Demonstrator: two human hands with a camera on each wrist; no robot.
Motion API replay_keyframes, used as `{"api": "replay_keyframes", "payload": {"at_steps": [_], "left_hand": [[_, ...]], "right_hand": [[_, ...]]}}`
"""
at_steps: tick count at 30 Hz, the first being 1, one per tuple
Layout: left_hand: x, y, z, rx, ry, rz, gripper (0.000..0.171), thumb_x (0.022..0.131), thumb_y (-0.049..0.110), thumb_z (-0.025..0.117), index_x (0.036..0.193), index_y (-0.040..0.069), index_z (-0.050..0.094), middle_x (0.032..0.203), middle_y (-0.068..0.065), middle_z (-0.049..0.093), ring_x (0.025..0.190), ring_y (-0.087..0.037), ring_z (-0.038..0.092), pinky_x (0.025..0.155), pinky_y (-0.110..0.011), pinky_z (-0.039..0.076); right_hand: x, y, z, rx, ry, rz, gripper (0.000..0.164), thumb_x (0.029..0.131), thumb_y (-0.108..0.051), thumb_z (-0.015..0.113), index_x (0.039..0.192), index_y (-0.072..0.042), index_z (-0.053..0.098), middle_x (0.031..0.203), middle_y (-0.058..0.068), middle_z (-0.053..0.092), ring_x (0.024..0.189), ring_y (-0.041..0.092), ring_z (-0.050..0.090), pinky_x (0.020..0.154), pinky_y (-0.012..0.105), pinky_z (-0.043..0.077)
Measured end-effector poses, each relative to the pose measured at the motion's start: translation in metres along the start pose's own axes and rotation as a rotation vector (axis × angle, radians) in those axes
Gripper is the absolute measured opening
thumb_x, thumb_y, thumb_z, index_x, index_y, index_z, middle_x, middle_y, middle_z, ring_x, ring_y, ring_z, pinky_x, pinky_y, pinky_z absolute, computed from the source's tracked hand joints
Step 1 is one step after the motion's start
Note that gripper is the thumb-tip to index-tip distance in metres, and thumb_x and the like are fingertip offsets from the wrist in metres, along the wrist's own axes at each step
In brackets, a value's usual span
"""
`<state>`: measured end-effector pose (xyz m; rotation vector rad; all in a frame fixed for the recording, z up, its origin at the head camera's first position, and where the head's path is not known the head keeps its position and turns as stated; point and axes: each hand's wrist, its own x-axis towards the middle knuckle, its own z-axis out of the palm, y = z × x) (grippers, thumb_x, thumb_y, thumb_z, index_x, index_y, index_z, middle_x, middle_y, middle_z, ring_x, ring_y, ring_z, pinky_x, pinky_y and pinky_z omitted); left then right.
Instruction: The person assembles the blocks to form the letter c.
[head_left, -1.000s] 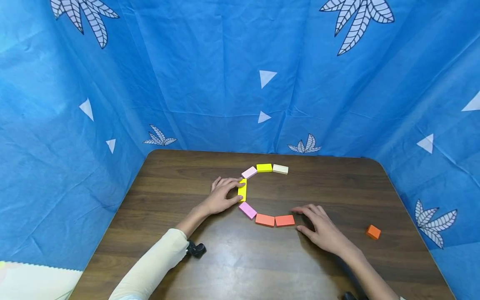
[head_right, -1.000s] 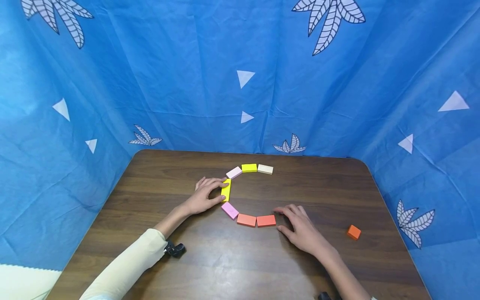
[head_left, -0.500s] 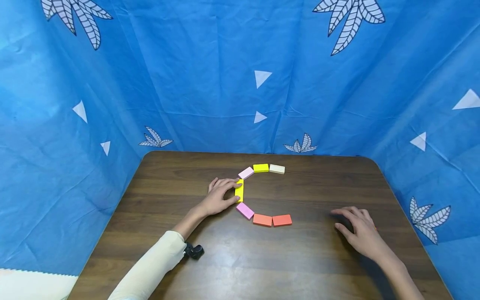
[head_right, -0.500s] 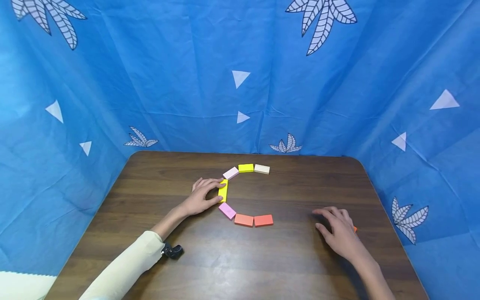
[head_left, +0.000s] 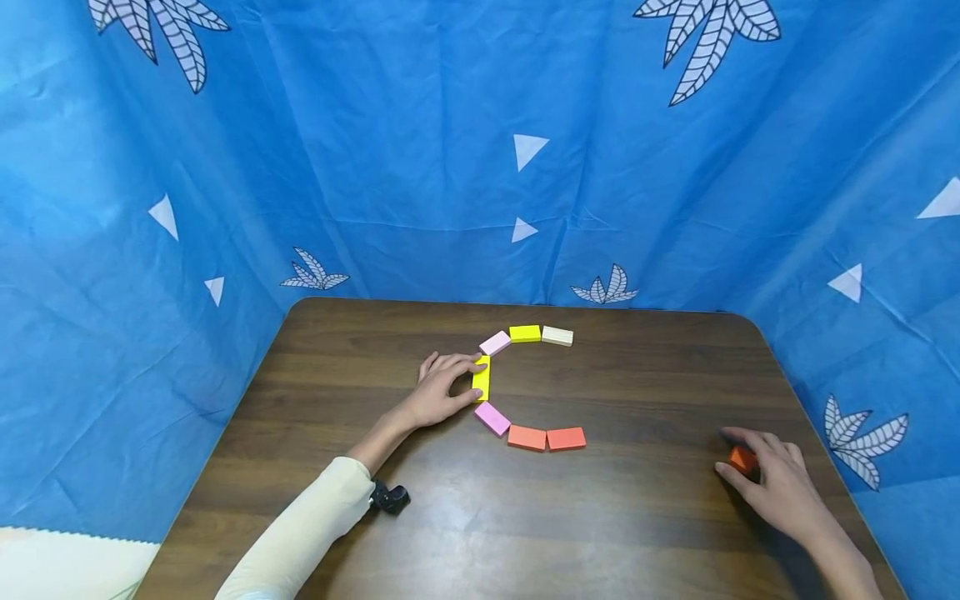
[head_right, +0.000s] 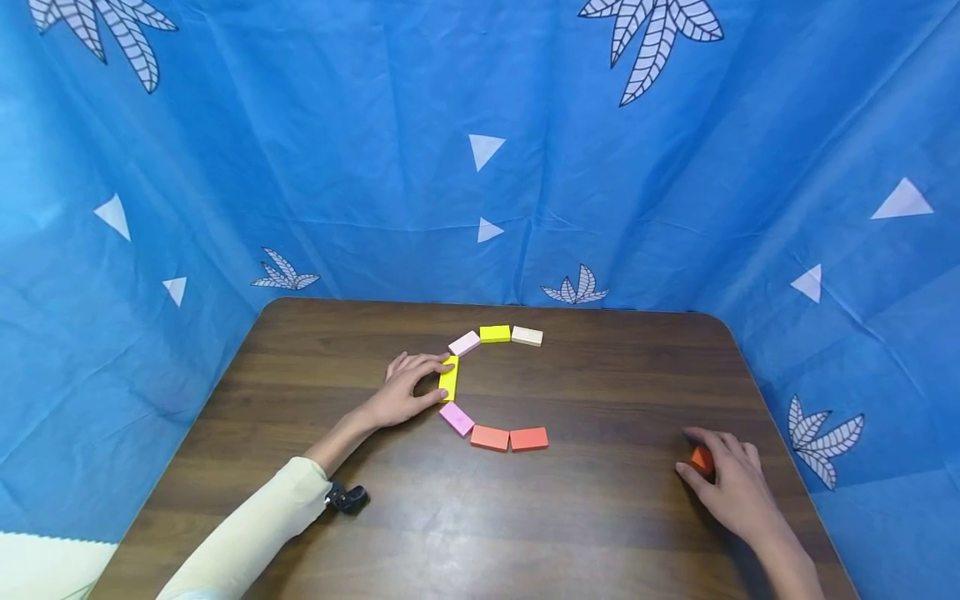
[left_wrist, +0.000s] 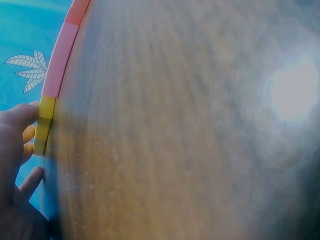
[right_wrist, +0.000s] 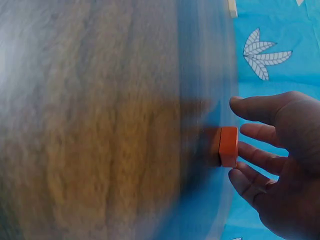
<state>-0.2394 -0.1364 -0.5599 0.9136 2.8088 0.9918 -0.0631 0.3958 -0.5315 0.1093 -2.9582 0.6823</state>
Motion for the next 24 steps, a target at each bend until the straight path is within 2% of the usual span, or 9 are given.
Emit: {"api": "replay_keyframes", "payload": {"at_steps": [9, 17, 24], "left_hand": [[0.001, 0.001, 0.000, 0.005, -0.014, -0.008, 0.045, 0.103, 0.036, 0.073, 0.145, 0.022, 0.066, 0.165, 0.000, 0.055, 0.154, -0.030, 0.047, 0.130, -0.073, 0.009], [0.001, -0.001, -0.001, 0.005, -0.031, -0.026, 0.048, 0.103, 0.037, 0.072, 0.148, 0.023, 0.064, 0.166, 0.000, 0.053, 0.156, -0.030, 0.045, 0.132, -0.071, 0.007], [0.000, -0.001, -0.001, 0.000, -0.025, -0.014, 0.047, 0.102, 0.036, 0.073, 0.147, 0.022, 0.065, 0.163, -0.002, 0.055, 0.155, -0.032, 0.046, 0.131, -0.072, 0.008]], "right_hand": [[0.003, 0.006, -0.006, -0.036, -0.052, 0.103, 0.046, 0.094, -0.011, 0.080, 0.132, 0.009, 0.063, 0.118, 0.034, 0.065, 0.103, 0.046, 0.060, 0.084, 0.058, 0.042], [0.006, 0.002, -0.008, -0.038, -0.051, 0.115, 0.038, 0.094, -0.007, 0.080, 0.127, 0.006, 0.067, 0.109, 0.026, 0.068, 0.095, 0.037, 0.064, 0.078, 0.046, 0.044], [0.008, -0.013, -0.005, -0.032, -0.060, 0.064, 0.037, 0.098, -0.011, 0.079, 0.131, 0.000, 0.069, 0.113, 0.020, 0.066, 0.087, 0.019, 0.058, 0.064, 0.026, 0.043]]}}
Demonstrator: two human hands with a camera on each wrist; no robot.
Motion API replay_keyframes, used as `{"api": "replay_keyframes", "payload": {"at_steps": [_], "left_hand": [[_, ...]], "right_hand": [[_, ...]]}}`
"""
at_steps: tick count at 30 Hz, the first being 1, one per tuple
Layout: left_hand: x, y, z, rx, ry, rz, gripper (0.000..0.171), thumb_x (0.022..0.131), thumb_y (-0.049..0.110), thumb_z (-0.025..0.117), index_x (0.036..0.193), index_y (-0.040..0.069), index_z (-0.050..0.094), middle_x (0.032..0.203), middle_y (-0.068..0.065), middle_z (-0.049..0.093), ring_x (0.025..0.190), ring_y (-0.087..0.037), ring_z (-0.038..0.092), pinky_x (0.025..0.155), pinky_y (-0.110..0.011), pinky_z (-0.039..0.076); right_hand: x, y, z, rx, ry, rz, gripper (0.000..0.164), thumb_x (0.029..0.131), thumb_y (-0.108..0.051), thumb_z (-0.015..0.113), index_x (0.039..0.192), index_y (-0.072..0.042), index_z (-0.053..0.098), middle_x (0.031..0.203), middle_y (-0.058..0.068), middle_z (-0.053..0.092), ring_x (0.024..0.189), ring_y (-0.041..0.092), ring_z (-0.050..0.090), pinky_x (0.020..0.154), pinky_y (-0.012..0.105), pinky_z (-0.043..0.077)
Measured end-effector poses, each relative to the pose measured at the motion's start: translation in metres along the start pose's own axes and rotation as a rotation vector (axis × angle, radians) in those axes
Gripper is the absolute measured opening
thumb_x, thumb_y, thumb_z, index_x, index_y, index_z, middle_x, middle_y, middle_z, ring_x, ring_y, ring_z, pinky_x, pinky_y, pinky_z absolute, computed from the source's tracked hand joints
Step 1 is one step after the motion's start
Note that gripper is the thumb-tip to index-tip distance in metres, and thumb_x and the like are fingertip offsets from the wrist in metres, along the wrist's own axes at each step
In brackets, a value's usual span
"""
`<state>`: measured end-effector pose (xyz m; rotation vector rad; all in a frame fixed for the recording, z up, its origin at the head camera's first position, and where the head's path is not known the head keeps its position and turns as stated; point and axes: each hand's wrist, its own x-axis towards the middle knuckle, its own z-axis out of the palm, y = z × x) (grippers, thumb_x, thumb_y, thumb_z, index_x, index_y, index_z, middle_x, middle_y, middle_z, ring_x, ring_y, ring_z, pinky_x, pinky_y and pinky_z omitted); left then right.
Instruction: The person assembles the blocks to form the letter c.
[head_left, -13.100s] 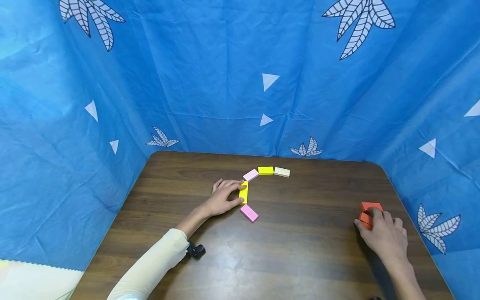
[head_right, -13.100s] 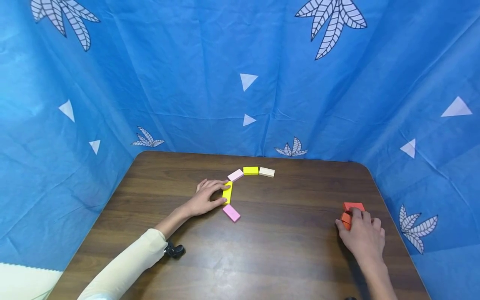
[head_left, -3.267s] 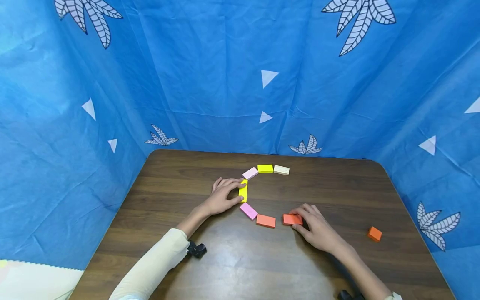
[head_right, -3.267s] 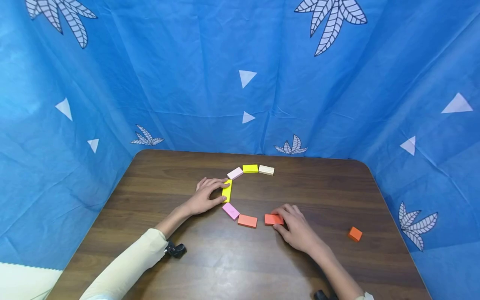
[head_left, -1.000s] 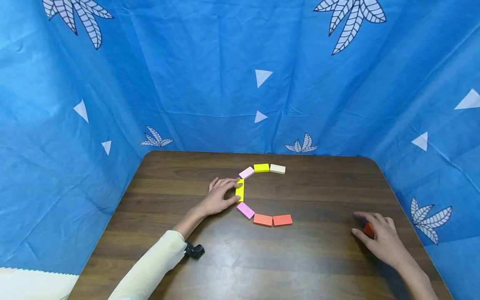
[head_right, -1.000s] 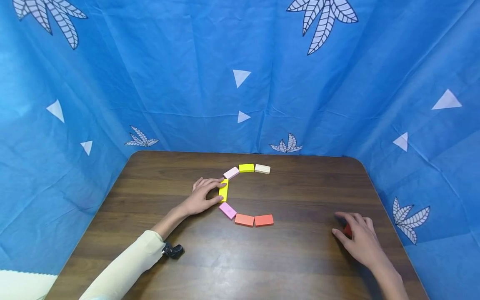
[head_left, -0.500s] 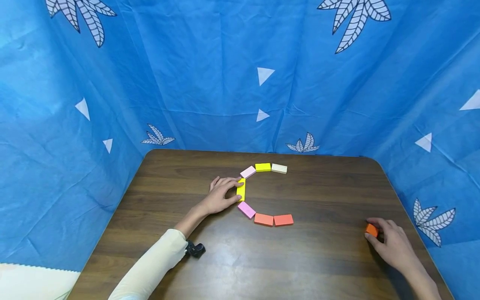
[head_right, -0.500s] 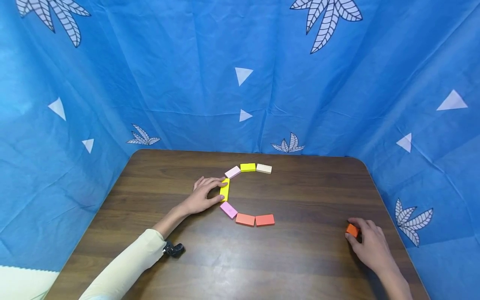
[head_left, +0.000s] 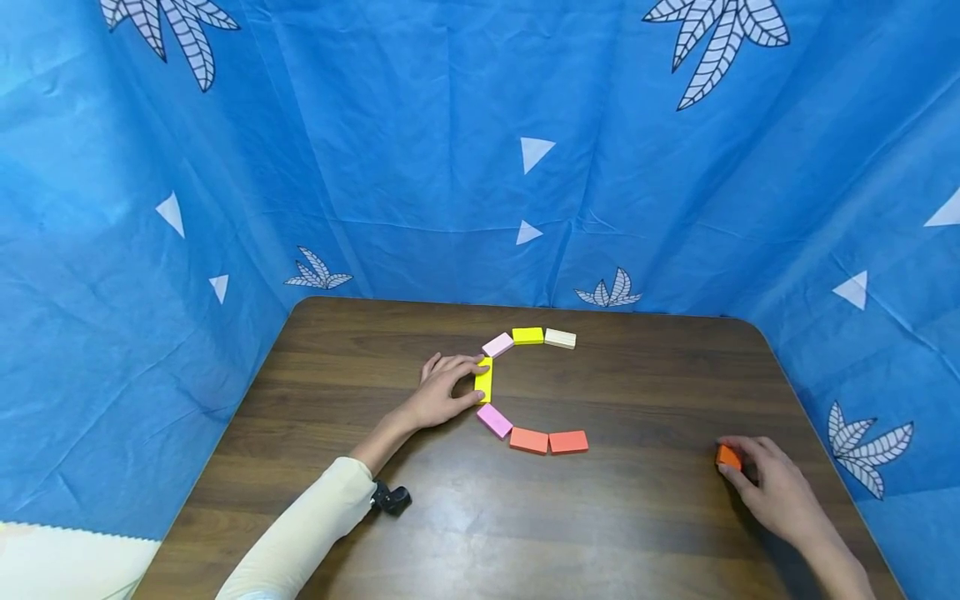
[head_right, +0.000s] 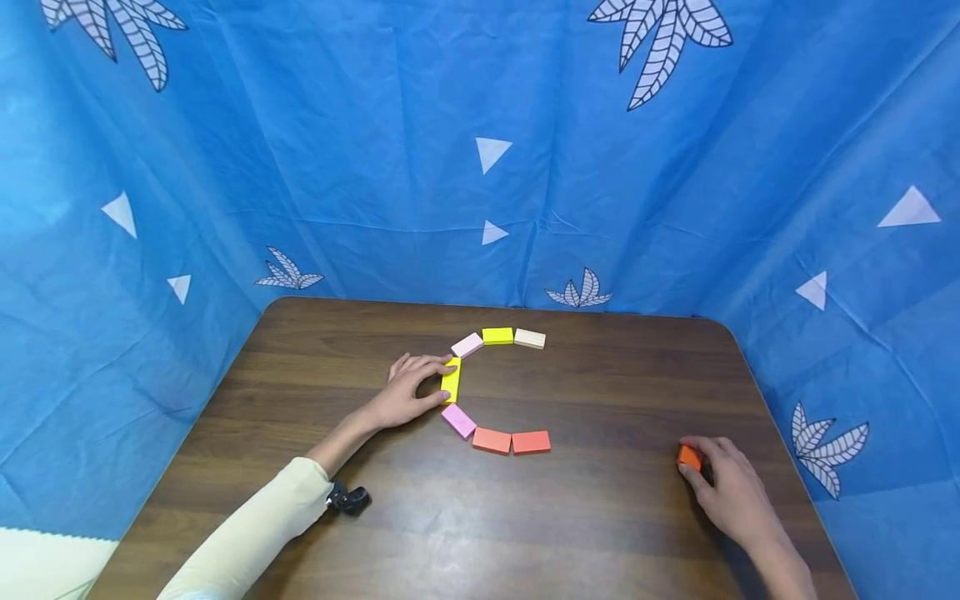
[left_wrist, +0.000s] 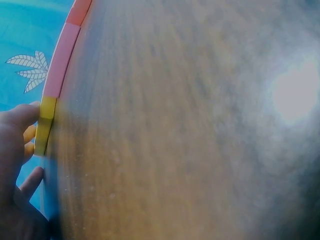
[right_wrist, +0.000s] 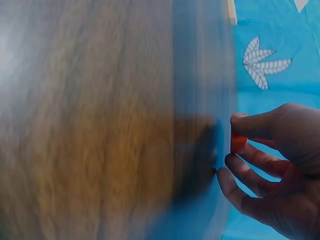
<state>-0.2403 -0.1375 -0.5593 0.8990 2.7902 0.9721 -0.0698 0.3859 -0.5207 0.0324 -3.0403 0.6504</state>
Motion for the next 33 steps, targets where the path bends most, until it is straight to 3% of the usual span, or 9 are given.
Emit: {"api": "replay_keyframes", "payload": {"at_steps": [9, 21, 27, 33], "left_hand": [[-0.002, 0.000, 0.001, 0.007, 0.002, -0.002, 0.047, 0.103, 0.037, 0.073, 0.147, 0.023, 0.065, 0.165, -0.001, 0.055, 0.155, -0.030, 0.046, 0.131, -0.072, 0.008], [0.000, 0.002, 0.001, 0.020, -0.002, -0.008, 0.048, 0.103, 0.038, 0.072, 0.148, 0.024, 0.064, 0.166, 0.000, 0.054, 0.155, -0.030, 0.046, 0.131, -0.072, 0.009], [0.001, 0.002, 0.001, 0.019, 0.005, -0.013, 0.047, 0.103, 0.037, 0.072, 0.147, 0.023, 0.065, 0.166, -0.001, 0.054, 0.155, -0.029, 0.046, 0.131, -0.071, 0.008], [-0.001, 0.002, 0.002, 0.021, 0.007, -0.013, 0.047, 0.103, 0.036, 0.072, 0.147, 0.022, 0.065, 0.164, -0.002, 0.055, 0.155, -0.030, 0.046, 0.131, -0.072, 0.009]], "right_hand": [[0.008, -0.025, 0.016, 0.067, 0.031, -0.108, 0.042, 0.089, -0.005, 0.086, 0.128, -0.005, 0.071, 0.111, 0.010, 0.071, 0.089, 0.011, 0.066, 0.070, 0.023, 0.057], [0.024, -0.055, 0.035, 0.155, 0.092, -0.320, 0.044, 0.088, 0.002, 0.084, 0.129, -0.008, 0.073, 0.120, 0.009, 0.072, 0.098, 0.022, 0.069, 0.077, 0.023, 0.060], [0.031, -0.068, 0.043, 0.157, 0.059, -0.339, 0.043, 0.091, 0.003, 0.081, 0.132, -0.009, 0.072, 0.124, 0.008, 0.072, 0.100, 0.022, 0.069, 0.081, 0.026, 0.060], [0.038, -0.081, 0.053, 0.146, -0.032, -0.329, 0.041, 0.094, -0.002, 0.080, 0.133, -0.015, 0.073, 0.128, 0.003, 0.073, 0.104, 0.018, 0.070, 0.084, 0.032, 0.061]]}}
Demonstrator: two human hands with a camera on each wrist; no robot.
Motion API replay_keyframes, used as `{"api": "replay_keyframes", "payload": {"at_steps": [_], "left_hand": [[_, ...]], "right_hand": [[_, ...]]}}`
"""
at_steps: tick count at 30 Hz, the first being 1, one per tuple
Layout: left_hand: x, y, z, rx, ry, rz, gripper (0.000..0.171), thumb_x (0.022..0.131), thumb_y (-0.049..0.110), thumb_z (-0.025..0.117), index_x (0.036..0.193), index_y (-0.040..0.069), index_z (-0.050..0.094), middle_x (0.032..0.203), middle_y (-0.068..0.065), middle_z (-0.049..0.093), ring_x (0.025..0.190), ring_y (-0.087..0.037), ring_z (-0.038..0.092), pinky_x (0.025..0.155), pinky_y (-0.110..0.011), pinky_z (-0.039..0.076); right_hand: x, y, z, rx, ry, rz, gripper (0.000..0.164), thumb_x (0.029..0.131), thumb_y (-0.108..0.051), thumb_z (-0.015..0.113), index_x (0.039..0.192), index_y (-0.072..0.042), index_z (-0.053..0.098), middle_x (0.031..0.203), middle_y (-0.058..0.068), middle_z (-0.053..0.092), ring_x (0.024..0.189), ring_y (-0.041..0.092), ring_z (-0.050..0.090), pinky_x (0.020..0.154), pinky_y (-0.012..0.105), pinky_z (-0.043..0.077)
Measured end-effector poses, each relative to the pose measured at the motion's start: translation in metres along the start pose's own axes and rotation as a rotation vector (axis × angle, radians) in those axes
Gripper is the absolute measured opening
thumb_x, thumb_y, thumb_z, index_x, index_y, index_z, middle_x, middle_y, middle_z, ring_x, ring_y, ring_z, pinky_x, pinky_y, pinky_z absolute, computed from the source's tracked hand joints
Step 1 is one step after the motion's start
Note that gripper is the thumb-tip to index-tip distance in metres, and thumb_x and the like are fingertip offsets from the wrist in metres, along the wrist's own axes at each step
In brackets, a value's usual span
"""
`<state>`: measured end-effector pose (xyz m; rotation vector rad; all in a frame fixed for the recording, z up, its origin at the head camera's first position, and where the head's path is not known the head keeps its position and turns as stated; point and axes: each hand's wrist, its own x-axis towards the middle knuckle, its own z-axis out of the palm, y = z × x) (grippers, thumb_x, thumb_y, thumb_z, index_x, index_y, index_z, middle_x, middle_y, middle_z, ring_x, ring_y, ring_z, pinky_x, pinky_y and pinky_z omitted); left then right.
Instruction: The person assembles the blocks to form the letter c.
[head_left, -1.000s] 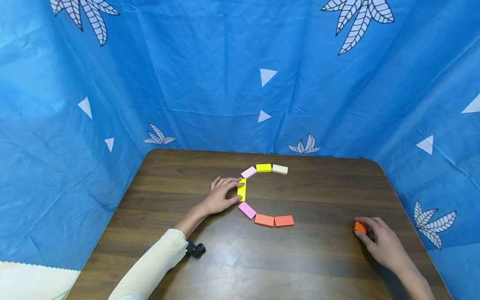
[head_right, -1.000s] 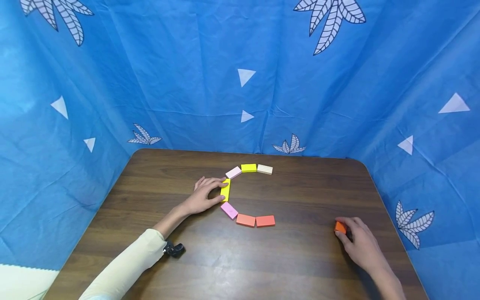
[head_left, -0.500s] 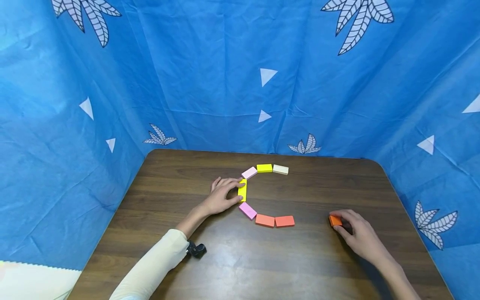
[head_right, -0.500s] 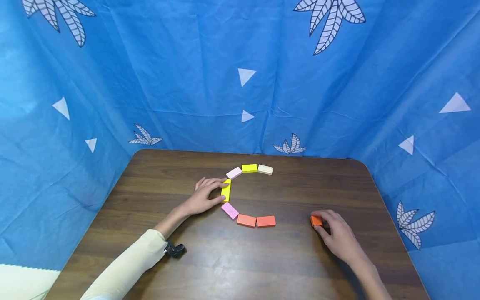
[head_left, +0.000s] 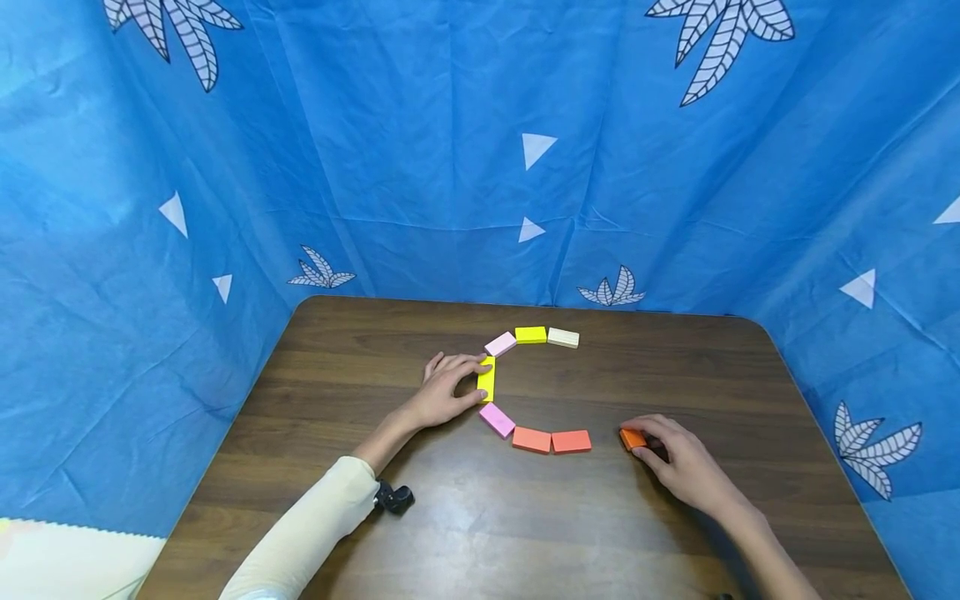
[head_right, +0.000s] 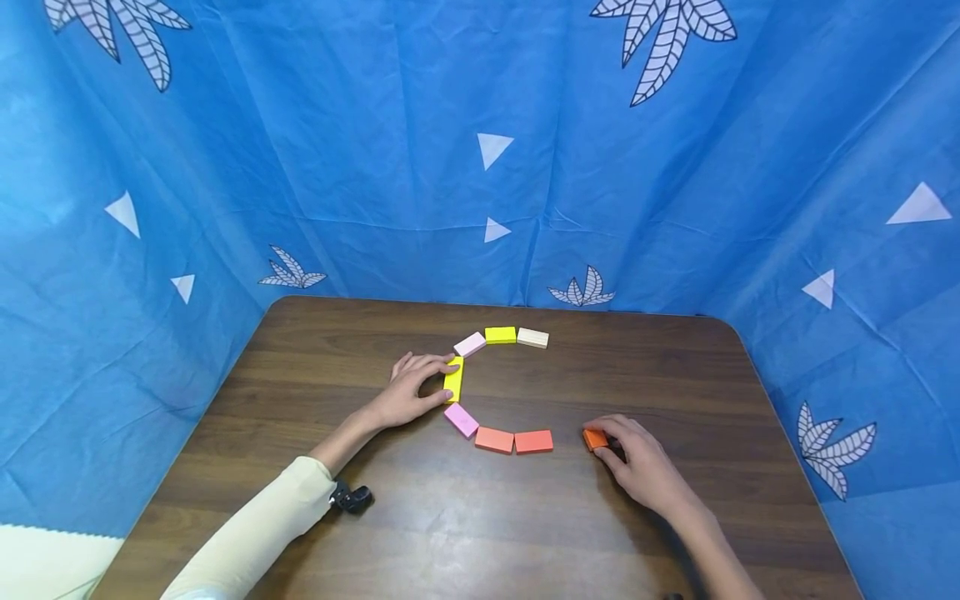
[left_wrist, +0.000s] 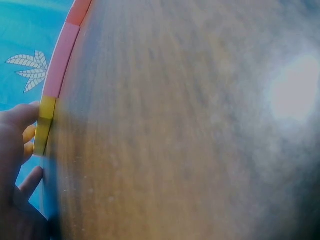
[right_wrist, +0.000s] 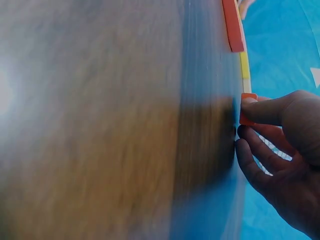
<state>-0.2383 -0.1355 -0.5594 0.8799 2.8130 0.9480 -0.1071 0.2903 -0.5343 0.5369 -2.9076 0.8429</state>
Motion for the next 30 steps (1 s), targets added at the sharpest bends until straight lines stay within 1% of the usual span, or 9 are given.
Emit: {"api": "replay_keyframes", "payload": {"at_steps": [3, 6, 14, 23, 30], "left_hand": [[-0.001, 0.001, -0.001, -0.002, 0.001, 0.001, 0.047, 0.103, 0.035, 0.073, 0.147, 0.021, 0.065, 0.164, -0.002, 0.055, 0.155, -0.030, 0.046, 0.131, -0.073, 0.009], [0.000, 0.001, -0.001, -0.004, 0.007, 0.005, 0.047, 0.103, 0.034, 0.073, 0.147, 0.021, 0.065, 0.164, -0.002, 0.055, 0.154, -0.031, 0.047, 0.130, -0.073, 0.009], [0.000, 0.002, -0.002, -0.005, 0.011, 0.015, 0.046, 0.103, 0.035, 0.073, 0.145, 0.020, 0.066, 0.164, -0.002, 0.056, 0.154, -0.029, 0.048, 0.131, -0.073, 0.010], [0.002, 0.002, -0.003, -0.016, 0.015, 0.019, 0.046, 0.103, 0.035, 0.073, 0.146, 0.020, 0.066, 0.164, -0.003, 0.056, 0.154, -0.031, 0.047, 0.130, -0.074, 0.010], [0.001, 0.001, -0.004, -0.020, 0.013, 0.025, 0.045, 0.103, 0.034, 0.073, 0.145, 0.018, 0.066, 0.164, -0.002, 0.056, 0.154, -0.031, 0.047, 0.130, -0.074, 0.010]], "right_hand": [[0.006, -0.004, 0.003, 0.011, -0.028, -0.016, 0.041, 0.094, -0.002, 0.080, 0.132, -0.017, 0.074, 0.130, 0.001, 0.074, 0.107, 0.018, 0.071, 0.085, 0.033, 0.061], [0.012, -0.007, 0.005, 0.018, -0.034, -0.037, 0.041, 0.094, -0.002, 0.081, 0.131, -0.018, 0.075, 0.130, -0.002, 0.074, 0.111, 0.019, 0.071, 0.087, 0.035, 0.062], [0.022, -0.012, 0.011, 0.020, -0.067, -0.081, 0.044, 0.091, -0.002, 0.083, 0.129, -0.022, 0.076, 0.133, -0.004, 0.073, 0.121, 0.022, 0.071, 0.096, 0.046, 0.062], [0.028, -0.016, 0.014, 0.037, -0.079, -0.115, 0.043, 0.091, -0.003, 0.084, 0.128, -0.023, 0.075, 0.131, -0.006, 0.073, 0.122, 0.020, 0.070, 0.099, 0.047, 0.061], [0.030, -0.017, 0.017, 0.030, -0.074, -0.129, 0.044, 0.091, -0.002, 0.084, 0.129, -0.022, 0.075, 0.133, -0.005, 0.074, 0.123, 0.021, 0.070, 0.100, 0.049, 0.061]]}}
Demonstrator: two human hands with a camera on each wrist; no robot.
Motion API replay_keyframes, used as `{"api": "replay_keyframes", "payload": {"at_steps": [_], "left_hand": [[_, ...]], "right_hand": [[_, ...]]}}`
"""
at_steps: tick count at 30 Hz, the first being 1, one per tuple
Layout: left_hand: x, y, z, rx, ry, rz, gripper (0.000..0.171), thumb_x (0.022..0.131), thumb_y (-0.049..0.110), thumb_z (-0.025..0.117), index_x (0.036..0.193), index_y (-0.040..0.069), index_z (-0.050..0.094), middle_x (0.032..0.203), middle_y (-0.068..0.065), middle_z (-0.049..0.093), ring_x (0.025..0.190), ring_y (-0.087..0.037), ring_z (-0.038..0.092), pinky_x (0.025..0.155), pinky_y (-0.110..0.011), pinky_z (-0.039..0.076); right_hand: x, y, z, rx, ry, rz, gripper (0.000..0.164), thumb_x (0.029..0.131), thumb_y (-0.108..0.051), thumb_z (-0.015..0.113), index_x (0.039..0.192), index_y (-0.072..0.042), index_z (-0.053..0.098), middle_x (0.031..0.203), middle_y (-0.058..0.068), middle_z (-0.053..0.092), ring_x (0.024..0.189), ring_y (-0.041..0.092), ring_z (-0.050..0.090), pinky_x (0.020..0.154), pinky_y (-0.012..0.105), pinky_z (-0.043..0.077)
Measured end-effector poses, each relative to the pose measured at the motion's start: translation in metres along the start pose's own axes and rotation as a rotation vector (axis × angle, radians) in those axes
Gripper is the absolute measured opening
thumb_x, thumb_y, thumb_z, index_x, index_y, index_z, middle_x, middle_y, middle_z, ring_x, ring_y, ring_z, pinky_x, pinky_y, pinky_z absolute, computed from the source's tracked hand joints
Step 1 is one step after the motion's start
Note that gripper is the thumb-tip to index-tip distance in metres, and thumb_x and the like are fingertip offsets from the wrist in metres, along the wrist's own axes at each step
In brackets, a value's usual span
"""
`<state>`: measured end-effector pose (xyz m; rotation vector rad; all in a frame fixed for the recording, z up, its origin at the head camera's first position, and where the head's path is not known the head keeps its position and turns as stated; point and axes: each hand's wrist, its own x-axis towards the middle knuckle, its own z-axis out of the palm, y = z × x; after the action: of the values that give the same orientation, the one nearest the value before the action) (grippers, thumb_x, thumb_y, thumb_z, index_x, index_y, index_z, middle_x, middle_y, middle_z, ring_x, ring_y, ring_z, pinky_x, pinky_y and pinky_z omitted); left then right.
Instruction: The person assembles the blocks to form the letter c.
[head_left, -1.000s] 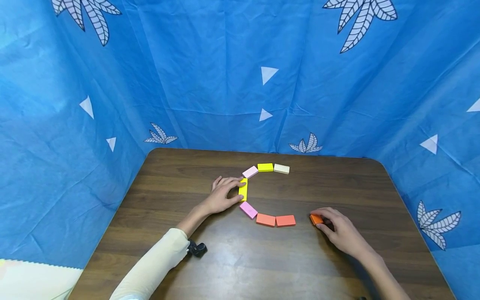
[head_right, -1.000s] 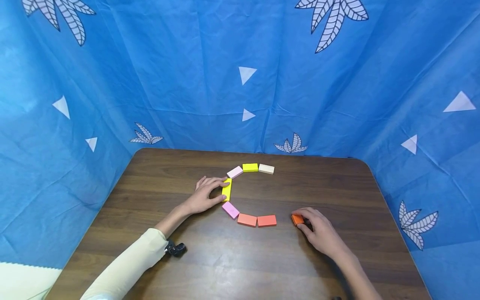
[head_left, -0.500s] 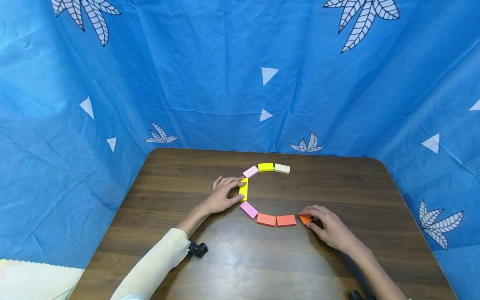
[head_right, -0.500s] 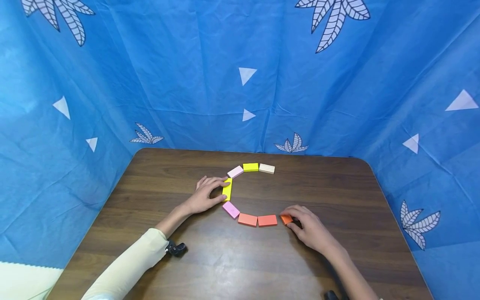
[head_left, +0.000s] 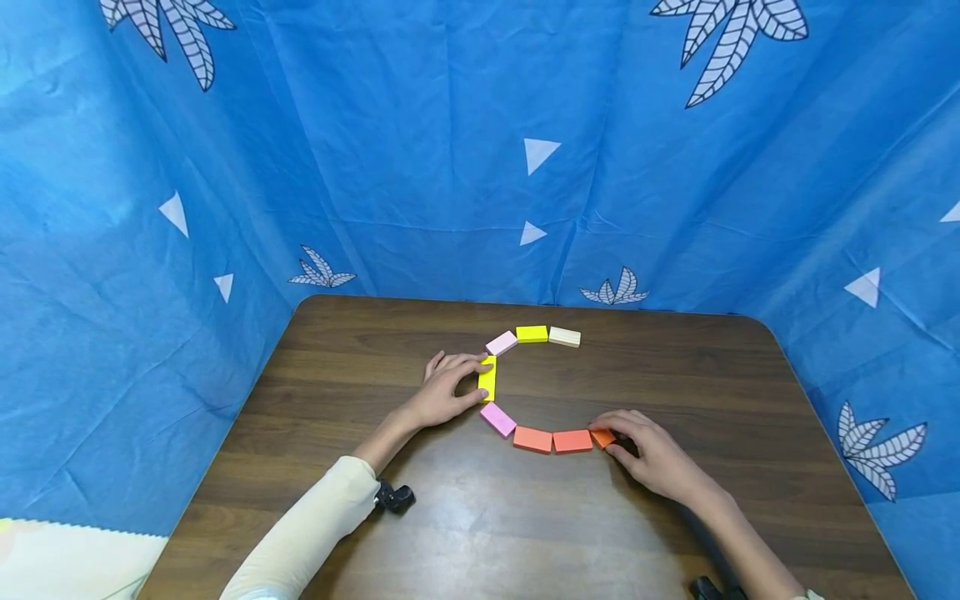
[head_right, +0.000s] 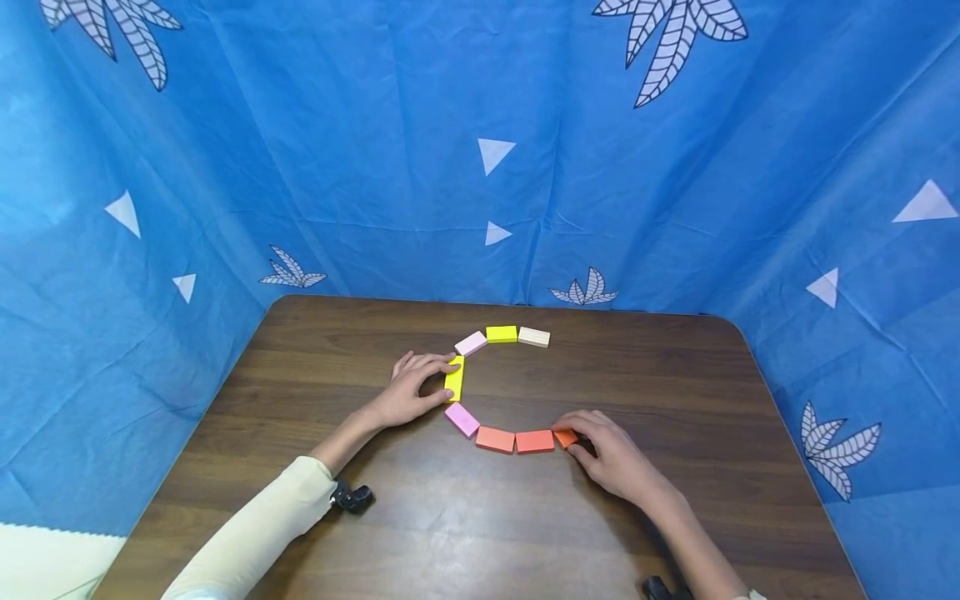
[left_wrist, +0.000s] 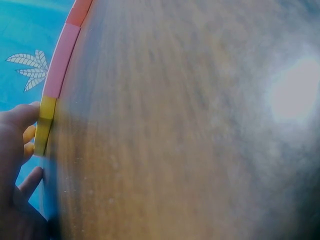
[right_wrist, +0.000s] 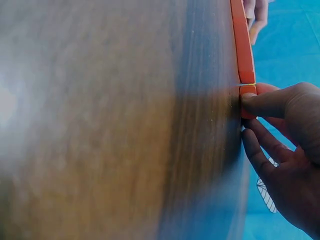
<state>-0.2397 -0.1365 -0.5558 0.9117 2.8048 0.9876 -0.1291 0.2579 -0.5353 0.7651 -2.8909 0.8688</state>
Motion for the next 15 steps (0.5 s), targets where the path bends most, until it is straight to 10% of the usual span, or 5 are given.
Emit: {"api": "replay_keyframes", "payload": {"at_steps": [15], "left_hand": [[-0.0020, -0.0009, 0.0001, -0.026, -0.013, -0.006, 0.046, 0.103, 0.035, 0.073, 0.146, 0.019, 0.065, 0.165, -0.004, 0.055, 0.155, -0.032, 0.046, 0.130, -0.075, 0.008]], "right_hand": [[-0.0021, -0.0011, 0.0023, -0.007, -0.010, 0.026, 0.057, 0.093, -0.003, 0.082, 0.144, -0.022, 0.066, 0.142, -0.004, 0.069, 0.127, 0.022, 0.065, 0.100, 0.050, 0.059]]}}
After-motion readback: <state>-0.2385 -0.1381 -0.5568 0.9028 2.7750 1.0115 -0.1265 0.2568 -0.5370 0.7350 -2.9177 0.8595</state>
